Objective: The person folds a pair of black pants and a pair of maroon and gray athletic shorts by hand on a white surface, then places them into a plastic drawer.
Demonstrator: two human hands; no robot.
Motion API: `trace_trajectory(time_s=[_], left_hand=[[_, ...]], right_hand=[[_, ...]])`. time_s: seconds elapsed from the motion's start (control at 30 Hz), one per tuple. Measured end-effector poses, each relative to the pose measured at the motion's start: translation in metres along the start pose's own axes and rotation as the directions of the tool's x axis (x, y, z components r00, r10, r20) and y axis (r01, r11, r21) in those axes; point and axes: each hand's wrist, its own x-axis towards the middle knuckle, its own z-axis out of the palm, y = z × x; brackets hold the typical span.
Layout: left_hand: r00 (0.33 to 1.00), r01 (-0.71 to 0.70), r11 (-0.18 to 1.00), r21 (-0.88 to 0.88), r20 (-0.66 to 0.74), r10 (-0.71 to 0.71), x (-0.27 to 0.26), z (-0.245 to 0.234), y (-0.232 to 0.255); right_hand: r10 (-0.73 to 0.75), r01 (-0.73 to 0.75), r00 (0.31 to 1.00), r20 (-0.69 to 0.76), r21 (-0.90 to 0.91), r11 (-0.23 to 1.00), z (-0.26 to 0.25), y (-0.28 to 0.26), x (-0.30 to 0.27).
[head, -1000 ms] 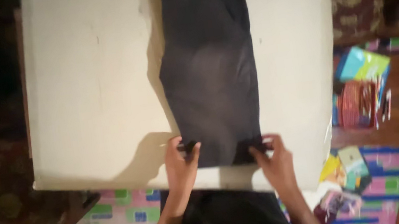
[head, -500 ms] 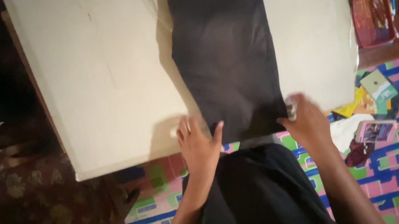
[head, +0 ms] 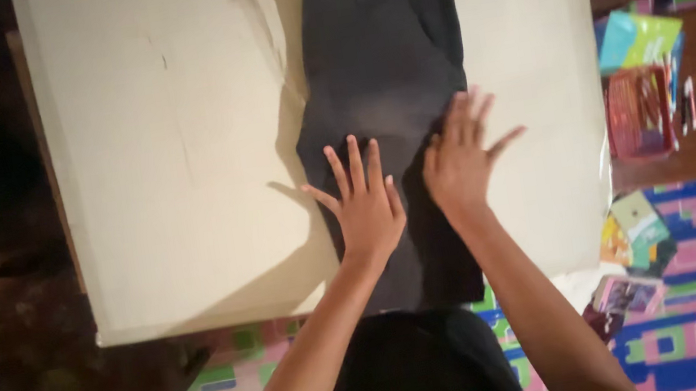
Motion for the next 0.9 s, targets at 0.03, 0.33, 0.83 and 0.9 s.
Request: trace_trajectory(time_s=[0.03, 0.33, 0.83, 0.9], left_hand=[[0.999, -0.008, 1.000, 0.022, -0.035, 0.009, 0.008, -0.003, 0.003], [0.987, 0.094, 0.996, -0.006, -0.127, -0.094, 0.095, -0.005, -0.010], [0.975, 0.217, 0.962, 0.164, -0.089, -0.205, 0.209, 0.017, -0.006], [0.974, 0.220, 0.960, 0.174, -0.087, -0.207, 0.203, 0.020, -0.006]], right_hand=[[-0.083, 0.080, 0.997, 0.002, 0.225, 0.971, 0.005, 0.000, 0.014], [-0.039, 0.035, 0.999, -0.003, 0.485, 0.874, 0.030, 0.015, 0.138], [-0.206, 0.136, 0.976, 0.067, 0.549, 0.825, 0.016, 0.013, 0.274], [-0.102, 0.086, 0.995, 0.005, 0.501, 0.861, 0.017, 0.010, 0.271]])
